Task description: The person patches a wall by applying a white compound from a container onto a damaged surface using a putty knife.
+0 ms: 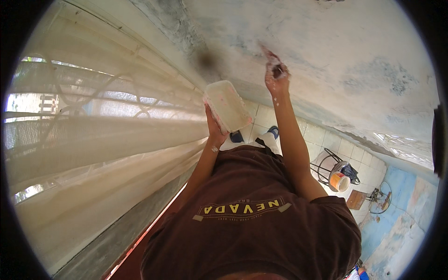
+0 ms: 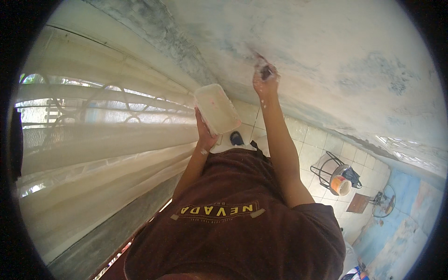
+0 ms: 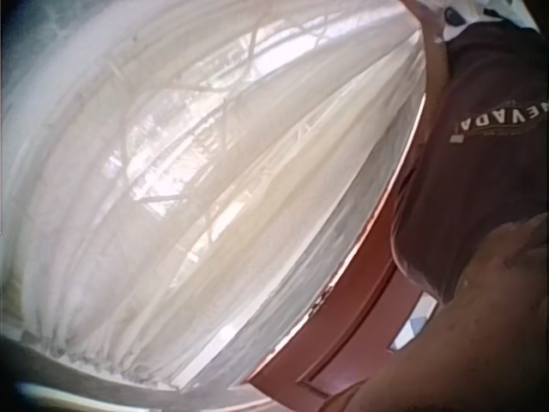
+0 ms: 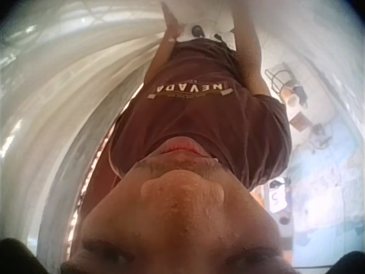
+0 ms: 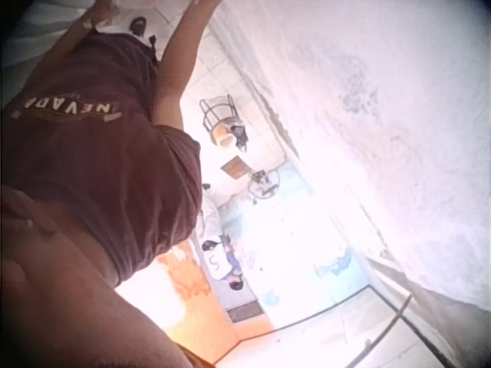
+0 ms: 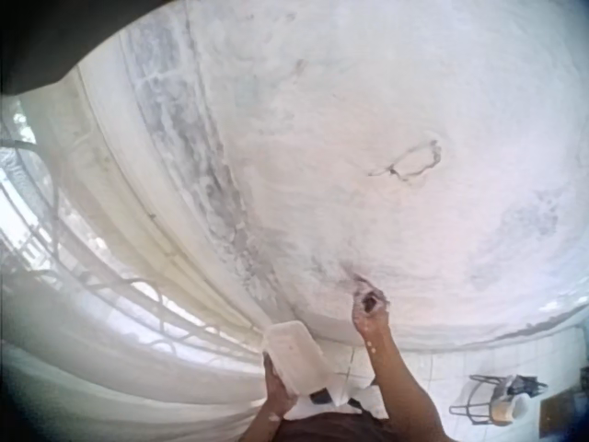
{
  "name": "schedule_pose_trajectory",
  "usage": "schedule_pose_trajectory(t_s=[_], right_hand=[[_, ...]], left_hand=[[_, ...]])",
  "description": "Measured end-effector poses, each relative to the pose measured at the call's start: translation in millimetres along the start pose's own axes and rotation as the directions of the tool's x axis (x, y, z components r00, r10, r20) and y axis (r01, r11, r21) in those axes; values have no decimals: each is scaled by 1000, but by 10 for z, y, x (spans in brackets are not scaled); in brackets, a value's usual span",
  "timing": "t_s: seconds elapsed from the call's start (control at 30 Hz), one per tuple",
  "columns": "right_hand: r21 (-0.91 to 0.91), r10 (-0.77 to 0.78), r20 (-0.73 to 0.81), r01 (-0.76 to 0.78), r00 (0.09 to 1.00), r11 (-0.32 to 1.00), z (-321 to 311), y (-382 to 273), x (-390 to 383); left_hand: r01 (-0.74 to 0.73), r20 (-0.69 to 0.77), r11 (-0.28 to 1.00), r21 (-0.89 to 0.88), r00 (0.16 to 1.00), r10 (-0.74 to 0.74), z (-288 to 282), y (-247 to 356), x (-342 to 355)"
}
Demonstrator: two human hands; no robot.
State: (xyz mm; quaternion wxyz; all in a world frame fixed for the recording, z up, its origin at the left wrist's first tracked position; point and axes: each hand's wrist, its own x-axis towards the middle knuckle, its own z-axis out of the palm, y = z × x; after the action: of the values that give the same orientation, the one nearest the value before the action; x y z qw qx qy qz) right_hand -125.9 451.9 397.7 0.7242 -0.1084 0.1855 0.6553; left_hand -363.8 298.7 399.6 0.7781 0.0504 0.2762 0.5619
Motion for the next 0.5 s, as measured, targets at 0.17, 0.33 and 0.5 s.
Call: schedule_pose_trajectory(t_s=[0.17,0.33,0.5], right_hand=[[96,-63,-47,67,997,993,-329,-69,-192],[-236,177,-115,-200,977,951,-774,494,534],[-7,245,-147,-248,958,969,-220,527,663]], left_hand=[[-28,-5,999,19,1000,28,2,12,-56],[-10,-31,1000,30,999,11,27,-17,-54],[45,-37,998,51,998,-43,112,16,-75]])
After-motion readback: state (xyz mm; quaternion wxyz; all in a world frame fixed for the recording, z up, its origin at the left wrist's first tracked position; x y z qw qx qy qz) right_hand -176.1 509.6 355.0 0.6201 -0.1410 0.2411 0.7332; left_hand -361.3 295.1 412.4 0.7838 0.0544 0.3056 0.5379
